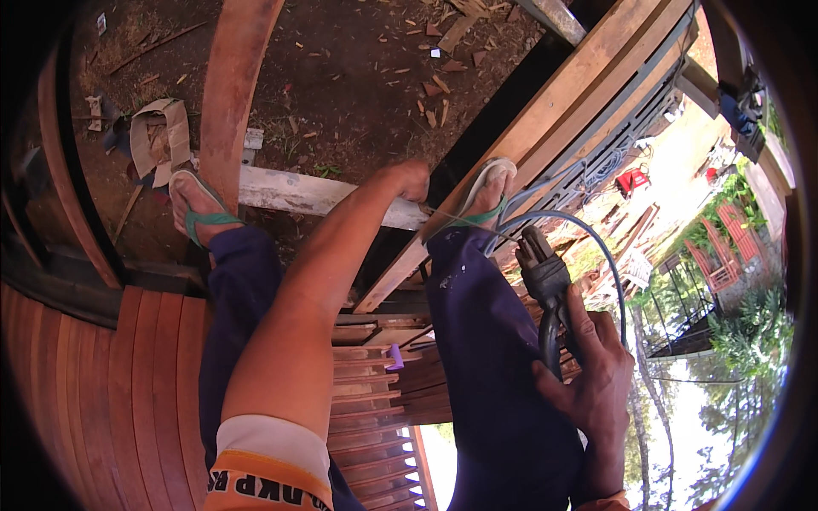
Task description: The person welds metal beams on a wooden structure using a welding torch. They position the torch, create sparks, and move along the frame to weld different joints.
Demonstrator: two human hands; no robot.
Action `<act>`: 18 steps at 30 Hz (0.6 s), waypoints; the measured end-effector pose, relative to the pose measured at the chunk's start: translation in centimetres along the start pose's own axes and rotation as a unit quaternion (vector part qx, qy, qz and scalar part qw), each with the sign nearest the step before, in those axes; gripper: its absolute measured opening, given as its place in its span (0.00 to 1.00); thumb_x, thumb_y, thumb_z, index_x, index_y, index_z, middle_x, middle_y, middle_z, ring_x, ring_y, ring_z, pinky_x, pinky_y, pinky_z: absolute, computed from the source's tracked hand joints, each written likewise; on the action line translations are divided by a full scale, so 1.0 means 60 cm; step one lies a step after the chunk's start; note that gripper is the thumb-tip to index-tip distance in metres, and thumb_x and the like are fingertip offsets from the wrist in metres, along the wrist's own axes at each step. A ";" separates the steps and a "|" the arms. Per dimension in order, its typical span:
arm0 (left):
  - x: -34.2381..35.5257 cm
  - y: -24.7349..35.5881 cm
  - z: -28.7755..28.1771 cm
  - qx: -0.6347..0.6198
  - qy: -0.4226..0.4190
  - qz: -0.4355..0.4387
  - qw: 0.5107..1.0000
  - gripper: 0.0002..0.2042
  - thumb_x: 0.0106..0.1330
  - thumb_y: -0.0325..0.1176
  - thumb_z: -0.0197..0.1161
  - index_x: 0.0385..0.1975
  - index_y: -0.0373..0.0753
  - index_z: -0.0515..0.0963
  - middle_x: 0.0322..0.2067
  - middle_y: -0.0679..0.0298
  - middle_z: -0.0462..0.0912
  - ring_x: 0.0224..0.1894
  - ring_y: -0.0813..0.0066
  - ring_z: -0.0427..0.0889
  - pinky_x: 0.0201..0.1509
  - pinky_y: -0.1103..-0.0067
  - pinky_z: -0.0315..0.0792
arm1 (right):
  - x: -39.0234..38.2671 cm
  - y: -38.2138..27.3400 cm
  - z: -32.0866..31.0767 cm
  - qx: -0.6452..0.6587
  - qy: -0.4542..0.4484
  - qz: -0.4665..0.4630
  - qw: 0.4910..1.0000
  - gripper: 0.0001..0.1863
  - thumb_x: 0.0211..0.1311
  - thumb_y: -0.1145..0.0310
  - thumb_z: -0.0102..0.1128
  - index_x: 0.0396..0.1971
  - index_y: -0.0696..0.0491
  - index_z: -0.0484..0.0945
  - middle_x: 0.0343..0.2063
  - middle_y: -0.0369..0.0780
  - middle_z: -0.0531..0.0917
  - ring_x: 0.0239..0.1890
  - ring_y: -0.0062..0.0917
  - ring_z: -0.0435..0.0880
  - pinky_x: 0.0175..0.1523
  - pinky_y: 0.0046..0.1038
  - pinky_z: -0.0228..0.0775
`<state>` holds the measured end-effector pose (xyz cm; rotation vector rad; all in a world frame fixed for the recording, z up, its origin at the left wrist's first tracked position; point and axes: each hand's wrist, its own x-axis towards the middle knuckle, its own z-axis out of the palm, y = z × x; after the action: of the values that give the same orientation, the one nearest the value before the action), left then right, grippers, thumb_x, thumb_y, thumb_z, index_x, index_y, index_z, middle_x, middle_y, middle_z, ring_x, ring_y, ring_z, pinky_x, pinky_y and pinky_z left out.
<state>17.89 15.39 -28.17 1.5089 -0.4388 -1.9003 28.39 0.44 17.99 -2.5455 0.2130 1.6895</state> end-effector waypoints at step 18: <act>-0.045 0.038 0.011 0.046 0.086 -0.079 0.992 0.15 0.64 0.34 0.65 0.49 0.41 0.90 0.55 0.50 0.88 0.60 0.47 0.86 0.63 0.60 0.80 | -0.001 -0.021 -0.024 -0.025 -0.019 0.002 0.999 0.53 0.43 0.54 0.83 0.75 0.38 0.71 0.50 0.47 0.82 0.44 0.45 0.88 0.47 0.45 0.84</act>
<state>18.20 15.46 -24.60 1.7976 -0.3408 -1.8705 29.88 1.48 18.57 -2.5465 0.1754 1.7656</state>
